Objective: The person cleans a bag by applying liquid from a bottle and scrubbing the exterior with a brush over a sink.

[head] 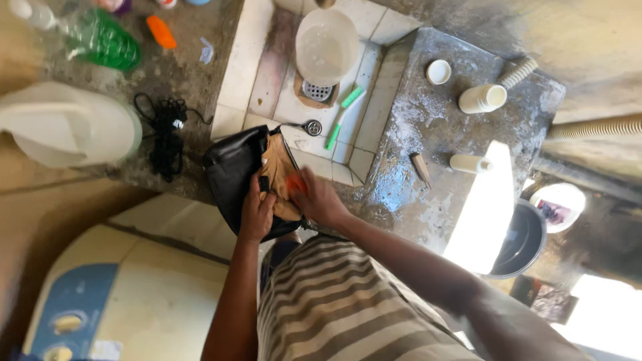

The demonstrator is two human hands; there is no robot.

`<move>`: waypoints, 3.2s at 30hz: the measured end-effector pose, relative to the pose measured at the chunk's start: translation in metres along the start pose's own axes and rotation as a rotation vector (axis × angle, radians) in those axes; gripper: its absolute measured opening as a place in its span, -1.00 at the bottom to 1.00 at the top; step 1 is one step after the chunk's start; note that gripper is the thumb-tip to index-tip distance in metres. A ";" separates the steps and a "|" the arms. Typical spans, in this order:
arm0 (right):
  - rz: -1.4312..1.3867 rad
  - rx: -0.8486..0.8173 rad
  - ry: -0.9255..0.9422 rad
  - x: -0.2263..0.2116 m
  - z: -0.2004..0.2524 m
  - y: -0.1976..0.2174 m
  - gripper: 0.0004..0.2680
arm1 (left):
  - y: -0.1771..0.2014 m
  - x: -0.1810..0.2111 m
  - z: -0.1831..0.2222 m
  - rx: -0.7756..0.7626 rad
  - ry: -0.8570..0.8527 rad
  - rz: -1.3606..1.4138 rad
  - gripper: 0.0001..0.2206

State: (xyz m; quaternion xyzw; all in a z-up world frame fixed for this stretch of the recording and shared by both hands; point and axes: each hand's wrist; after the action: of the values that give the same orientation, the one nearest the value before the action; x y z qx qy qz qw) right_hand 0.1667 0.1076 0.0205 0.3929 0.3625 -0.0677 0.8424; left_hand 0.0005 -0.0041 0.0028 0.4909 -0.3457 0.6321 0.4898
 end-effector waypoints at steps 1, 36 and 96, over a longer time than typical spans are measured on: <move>0.058 -0.057 0.035 0.005 0.012 0.014 -0.73 | 0.001 0.001 -0.003 -0.007 -0.044 0.040 -0.51; -1.787 -0.103 -0.141 0.022 0.060 0.091 -0.42 | 0.029 0.139 -0.002 -0.169 0.054 0.511 -0.45; -1.427 0.821 -0.305 -0.001 -0.061 0.169 -0.60 | -0.094 0.068 -0.420 -0.501 -0.213 0.030 -0.64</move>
State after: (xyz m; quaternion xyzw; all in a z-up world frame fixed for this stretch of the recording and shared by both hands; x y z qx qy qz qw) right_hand 0.1997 0.2660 0.0985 0.3313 0.3529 -0.7636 0.4273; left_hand -0.0304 0.4267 -0.0535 0.4131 -0.5483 0.4788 0.5473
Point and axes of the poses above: each hand's wrist, its own z-axis away from the middle knuckle, its own y-axis out of the back of the hand, x = y × z, and after that the axes turned 7 degrees about z, right-handed
